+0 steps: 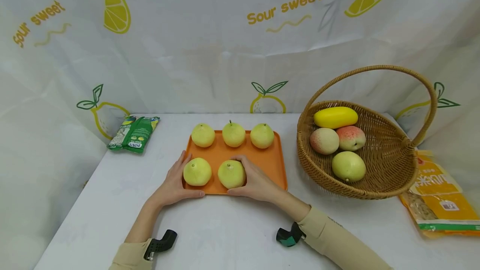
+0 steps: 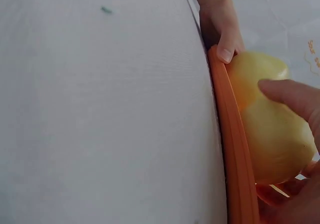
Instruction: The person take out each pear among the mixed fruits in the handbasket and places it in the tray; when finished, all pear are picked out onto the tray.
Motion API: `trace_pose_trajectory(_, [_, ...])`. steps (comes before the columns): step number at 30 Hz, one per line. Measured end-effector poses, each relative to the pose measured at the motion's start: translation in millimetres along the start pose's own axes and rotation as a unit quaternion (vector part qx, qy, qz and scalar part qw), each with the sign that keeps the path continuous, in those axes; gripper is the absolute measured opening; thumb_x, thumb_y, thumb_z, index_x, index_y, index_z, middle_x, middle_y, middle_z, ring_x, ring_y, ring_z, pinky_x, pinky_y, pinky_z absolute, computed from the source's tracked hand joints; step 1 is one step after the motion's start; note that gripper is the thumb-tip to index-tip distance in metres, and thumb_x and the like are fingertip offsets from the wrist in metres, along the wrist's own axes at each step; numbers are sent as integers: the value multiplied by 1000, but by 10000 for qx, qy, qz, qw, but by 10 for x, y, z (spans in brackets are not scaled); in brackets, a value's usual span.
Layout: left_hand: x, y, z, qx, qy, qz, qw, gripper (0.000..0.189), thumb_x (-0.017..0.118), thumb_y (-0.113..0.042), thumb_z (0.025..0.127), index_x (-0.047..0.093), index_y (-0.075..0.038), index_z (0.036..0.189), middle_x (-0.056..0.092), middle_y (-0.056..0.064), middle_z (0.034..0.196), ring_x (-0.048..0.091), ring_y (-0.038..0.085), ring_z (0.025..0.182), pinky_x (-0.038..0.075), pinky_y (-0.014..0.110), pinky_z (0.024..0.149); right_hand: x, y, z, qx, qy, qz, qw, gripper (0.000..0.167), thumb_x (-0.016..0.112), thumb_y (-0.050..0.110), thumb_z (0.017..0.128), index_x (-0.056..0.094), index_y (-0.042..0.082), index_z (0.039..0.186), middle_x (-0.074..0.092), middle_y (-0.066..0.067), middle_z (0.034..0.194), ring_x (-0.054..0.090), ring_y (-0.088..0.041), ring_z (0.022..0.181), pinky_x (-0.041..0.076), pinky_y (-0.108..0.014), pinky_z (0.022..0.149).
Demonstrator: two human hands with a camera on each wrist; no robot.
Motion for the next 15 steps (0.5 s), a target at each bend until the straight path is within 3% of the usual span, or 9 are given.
trace_pose_trajectory(4, [-2, -3, 3, 4, 27, -10, 10000, 124, 85, -50, 68, 10, -12, 158, -3, 12, 163, 2, 43, 145, 8, 68, 109, -61, 20, -31, 215, -156, 43, 9996, 86, 88, 33, 72, 41, 14, 141, 47, -8, 136, 49, -21, 116, 42, -44, 97])
trace_pose_trajectory(8, [-10, -4, 4, 17, 24, -30, 10000, 124, 86, -50, 67, 10, -12, 158, -3, 12, 163, 2, 43, 145, 8, 69, 109, -123, 28, -61, 121, -323, -61, 9994, 76, 87, 33, 72, 48, 16, 136, 49, -4, 129, 51, -18, 103, 45, -38, 85])
trace_pose_trajectory(15, [-10, 4, 2, -13, 39, -75, 10000, 124, 86, -49, 68, 10, -13, 158, -4, 11, 163, 1, 43, 145, 8, 69, 109, -152, 2, -92, -137, -282, 126, 9994, 68, 87, 24, 74, 52, 19, 132, 51, -1, 123, 53, -16, 105, 51, -38, 86])
Point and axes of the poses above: each hand's wrist, its own z-axis towards the middle knuckle, its own x-axis out of the palm, y = z × x, the point moved 4 cm from there along z, towards the middle knuckle
